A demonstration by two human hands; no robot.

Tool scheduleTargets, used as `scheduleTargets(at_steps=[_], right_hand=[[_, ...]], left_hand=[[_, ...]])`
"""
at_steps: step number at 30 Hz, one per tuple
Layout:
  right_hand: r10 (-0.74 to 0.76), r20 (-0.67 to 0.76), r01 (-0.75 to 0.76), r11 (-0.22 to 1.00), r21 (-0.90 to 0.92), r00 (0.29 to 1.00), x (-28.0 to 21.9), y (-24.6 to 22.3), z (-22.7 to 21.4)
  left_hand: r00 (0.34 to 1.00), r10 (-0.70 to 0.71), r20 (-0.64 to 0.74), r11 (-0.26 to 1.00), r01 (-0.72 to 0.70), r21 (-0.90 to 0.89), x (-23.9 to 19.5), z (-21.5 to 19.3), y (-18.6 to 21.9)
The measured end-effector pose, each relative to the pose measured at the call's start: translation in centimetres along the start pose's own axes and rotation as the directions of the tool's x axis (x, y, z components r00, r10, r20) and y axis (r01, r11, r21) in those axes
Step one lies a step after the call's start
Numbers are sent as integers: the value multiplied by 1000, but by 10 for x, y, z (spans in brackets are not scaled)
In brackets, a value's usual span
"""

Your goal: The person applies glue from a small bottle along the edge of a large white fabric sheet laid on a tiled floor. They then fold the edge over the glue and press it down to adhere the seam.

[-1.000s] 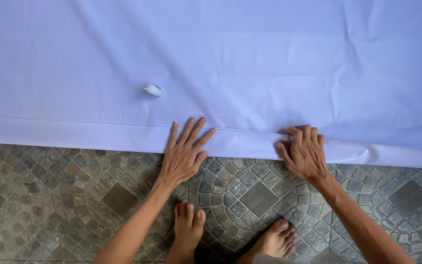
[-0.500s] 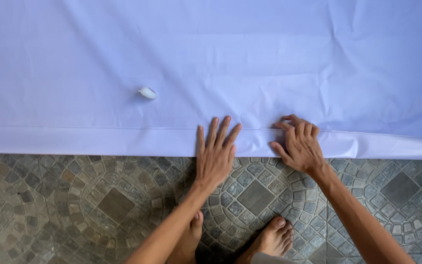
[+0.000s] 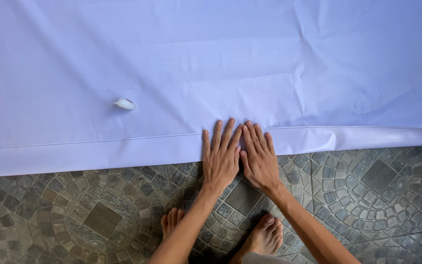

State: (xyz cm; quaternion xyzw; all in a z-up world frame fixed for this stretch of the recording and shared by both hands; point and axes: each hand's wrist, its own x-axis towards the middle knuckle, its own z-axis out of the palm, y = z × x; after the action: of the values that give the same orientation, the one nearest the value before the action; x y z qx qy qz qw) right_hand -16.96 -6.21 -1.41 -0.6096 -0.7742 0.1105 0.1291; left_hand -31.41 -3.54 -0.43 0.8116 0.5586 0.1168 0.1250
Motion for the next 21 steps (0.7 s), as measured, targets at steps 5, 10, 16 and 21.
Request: scheduleTargets(at_steps=[5, 10, 16, 21], right_hand=[[113, 90, -108, 993, -56, 990, -3, 43, -17], [166, 102, -150, 977, -148, 981, -26, 79, -31], [194, 166, -174, 977, -126, 967, -33, 103, -36], [394, 57, -385, 914, -129, 917, -61, 166, -58]], left_hand=[[997, -5, 71, 1000, 5, -10, -1, 0, -3], [992, -68, 111, 996, 73, -44, 5, 4, 15], [996, 74, 52, 995, -70, -67, 19, 26, 39], [994, 105, 22, 993, -104, -54, 18, 19, 37]])
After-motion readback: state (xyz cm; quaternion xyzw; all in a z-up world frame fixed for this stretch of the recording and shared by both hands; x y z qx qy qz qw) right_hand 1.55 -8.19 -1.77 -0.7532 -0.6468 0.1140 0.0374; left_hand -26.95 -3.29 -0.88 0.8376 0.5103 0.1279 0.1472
